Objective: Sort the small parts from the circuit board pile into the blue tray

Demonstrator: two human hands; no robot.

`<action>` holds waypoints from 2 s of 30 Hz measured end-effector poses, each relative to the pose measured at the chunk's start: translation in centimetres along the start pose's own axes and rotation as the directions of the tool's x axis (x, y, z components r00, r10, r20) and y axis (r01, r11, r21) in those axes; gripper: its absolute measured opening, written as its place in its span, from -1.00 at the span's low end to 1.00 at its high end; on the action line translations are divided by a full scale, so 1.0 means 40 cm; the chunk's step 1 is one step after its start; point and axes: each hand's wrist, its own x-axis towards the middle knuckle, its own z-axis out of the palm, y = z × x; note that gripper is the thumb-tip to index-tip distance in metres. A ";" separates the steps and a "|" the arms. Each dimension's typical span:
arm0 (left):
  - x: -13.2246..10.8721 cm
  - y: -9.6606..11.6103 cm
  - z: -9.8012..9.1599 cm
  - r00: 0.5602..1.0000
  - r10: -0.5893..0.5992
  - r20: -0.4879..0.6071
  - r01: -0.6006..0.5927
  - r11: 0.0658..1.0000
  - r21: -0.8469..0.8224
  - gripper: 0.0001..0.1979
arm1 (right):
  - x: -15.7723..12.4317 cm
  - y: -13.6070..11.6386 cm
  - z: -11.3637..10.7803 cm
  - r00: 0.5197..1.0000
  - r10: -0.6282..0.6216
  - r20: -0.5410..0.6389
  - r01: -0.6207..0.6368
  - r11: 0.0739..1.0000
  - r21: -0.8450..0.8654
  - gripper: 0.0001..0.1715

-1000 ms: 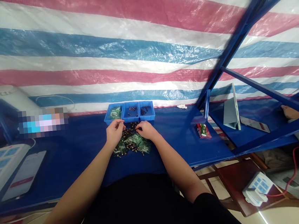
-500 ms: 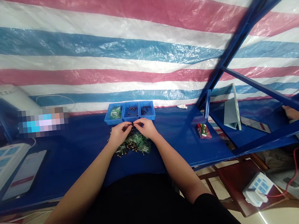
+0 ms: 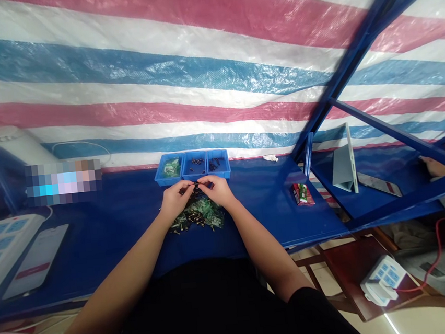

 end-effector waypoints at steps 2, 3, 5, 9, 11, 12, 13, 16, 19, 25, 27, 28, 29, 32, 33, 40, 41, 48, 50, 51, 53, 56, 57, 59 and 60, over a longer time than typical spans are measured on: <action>0.000 0.001 0.000 1.000 -0.008 -0.001 0.008 1.000 -0.002 -0.76 | 0.000 0.003 0.000 1.000 0.000 0.001 0.000 1.000 0.004 -0.70; -0.001 0.002 0.000 1.000 -0.011 0.001 0.011 1.000 -0.001 -0.76 | 0.000 0.004 0.000 1.000 -0.004 -0.001 0.004 1.000 0.006 -0.70; -0.001 0.003 0.000 1.000 -0.014 0.006 0.014 1.000 0.000 -0.77 | 0.000 0.005 0.001 1.000 -0.012 -0.008 0.012 1.000 0.009 -0.71; -0.002 0.006 -0.001 1.000 -0.015 0.007 0.015 1.000 -0.007 -0.76 | 0.000 0.004 0.002 1.000 -0.016 -0.011 0.016 1.000 0.006 -0.72; -0.001 0.007 -0.001 1.000 -0.018 0.007 0.018 1.000 -0.012 -0.76 | 0.000 0.004 0.002 1.000 -0.015 -0.015 0.015 1.000 -0.001 -0.73; -0.001 0.007 -0.001 1.000 -0.020 0.009 0.020 1.000 -0.012 -0.76 | 0.001 0.004 0.003 1.000 -0.016 -0.018 0.016 1.000 -0.004 -0.73; -0.001 0.007 -0.001 1.000 -0.022 0.010 0.022 1.000 -0.012 -0.76 | 0.001 0.005 0.003 1.000 -0.017 -0.019 0.016 1.000 -0.008 -0.73; -0.001 0.006 0.000 1.000 -0.026 0.015 0.026 0.999 -0.019 -0.77 | 0.001 0.008 0.003 1.000 -0.021 -0.016 0.020 1.000 -0.015 -0.74; -0.002 0.006 0.001 0.999 -0.027 0.021 0.028 0.999 -0.028 -0.77 | 0.001 0.009 0.003 0.999 -0.031 -0.021 0.030 0.999 -0.015 -0.75; -0.004 0.005 -0.001 0.999 -0.021 0.033 0.021 1.000 -0.002 -0.78 | -0.001 0.010 0.004 0.999 -0.037 -0.030 0.036 0.999 -0.030 -0.75; -0.004 0.004 -0.002 0.999 -0.012 0.031 0.012 1.000 0.007 -0.79 | -0.001 0.011 0.005 0.998 -0.047 -0.031 0.046 0.999 -0.027 -0.76; -0.003 0.003 -0.002 1.000 -0.008 0.029 0.008 1.000 0.014 -0.79 | -0.001 0.011 0.005 0.998 -0.052 -0.033 0.051 0.998 -0.027 -0.76; -0.003 0.003 -0.001 1.000 -0.004 0.030 0.003 1.000 0.020 -0.79 | -0.001 0.011 0.006 0.998 -0.055 -0.034 0.054 0.998 -0.029 -0.76; -0.003 0.001 0.000 0.999 0.004 0.039 -0.005 1.000 0.013 -0.78 | -0.001 0.012 0.007 0.998 -0.052 -0.033 0.051 0.998 -0.038 -0.76; -0.003 0.001 0.000 0.999 0.003 0.045 -0.003 1.000 0.006 -0.78 | -0.001 0.012 0.007 0.998 -0.050 -0.032 0.049 0.998 -0.040 -0.76; -0.004 0.003 -0.001 0.999 -0.018 0.047 0.017 1.000 0.026 -0.78 | -0.002 0.020 0.012 0.998 -0.059 -0.032 0.057 0.997 -0.056 -0.75; -0.004 0.003 -0.001 0.999 -0.021 0.044 0.020 1.000 0.024 -0.78 | -0.002 0.021 0.014 0.998 -0.061 -0.034 0.059 0.997 -0.058 -0.76; -0.007 -0.014 0.010 1.000 -0.030 0.004 0.030 0.999 -0.016 -0.77 | -0.006 0.022 0.023 0.998 -0.051 -0.026 0.049 0.997 -0.054 -0.78; -0.008 -0.018 0.013 1.000 -0.025 -0.006 0.025 1.000 -0.019 -0.76 | -0.007 0.020 0.024 0.998 -0.052 -0.023 0.051 0.997 -0.050 -0.78; -0.009 -0.020 0.014 1.000 -0.023 -0.011 0.022 1.000 -0.021 -0.76 | -0.007 0.020 0.024 0.998 -0.053 -0.021 0.052 0.998 -0.048 -0.78; -0.010 -0.021 0.015 1.000 -0.020 -0.018 0.019 0.999 -0.032 -0.76 | -0.008 0.020 0.025 0.998 -0.056 -0.016 0.055 0.997 -0.050 -0.78; -0.011 -0.021 0.015 1.000 -0.015 -0.021 0.014 0.998 -0.062 -0.76 | -0.007 0.026 0.027 0.998 -0.066 -0.016 0.065 0.996 -0.058 -0.78; -0.011 -0.021 0.015 1.000 -0.013 -0.021 0.011 0.997 -0.072 -0.76 | -0.006 0.029 0.028 0.997 -0.071 -0.017 0.070 0.996 -0.058 -0.78; -0.012 -0.020 0.014 1.000 -0.011 -0.018 0.009 0.996 -0.085 -0.76 | -0.006 0.034 0.029 0.997 -0.080 -0.015 0.079 0.995 -0.056 -0.77; -0.012 -0.020 0.013 1.000 -0.012 -0.017 0.011 0.996 -0.087 -0.76 | -0.005 0.036 0.029 0.996 -0.084 -0.013 0.084 0.995 -0.055 -0.77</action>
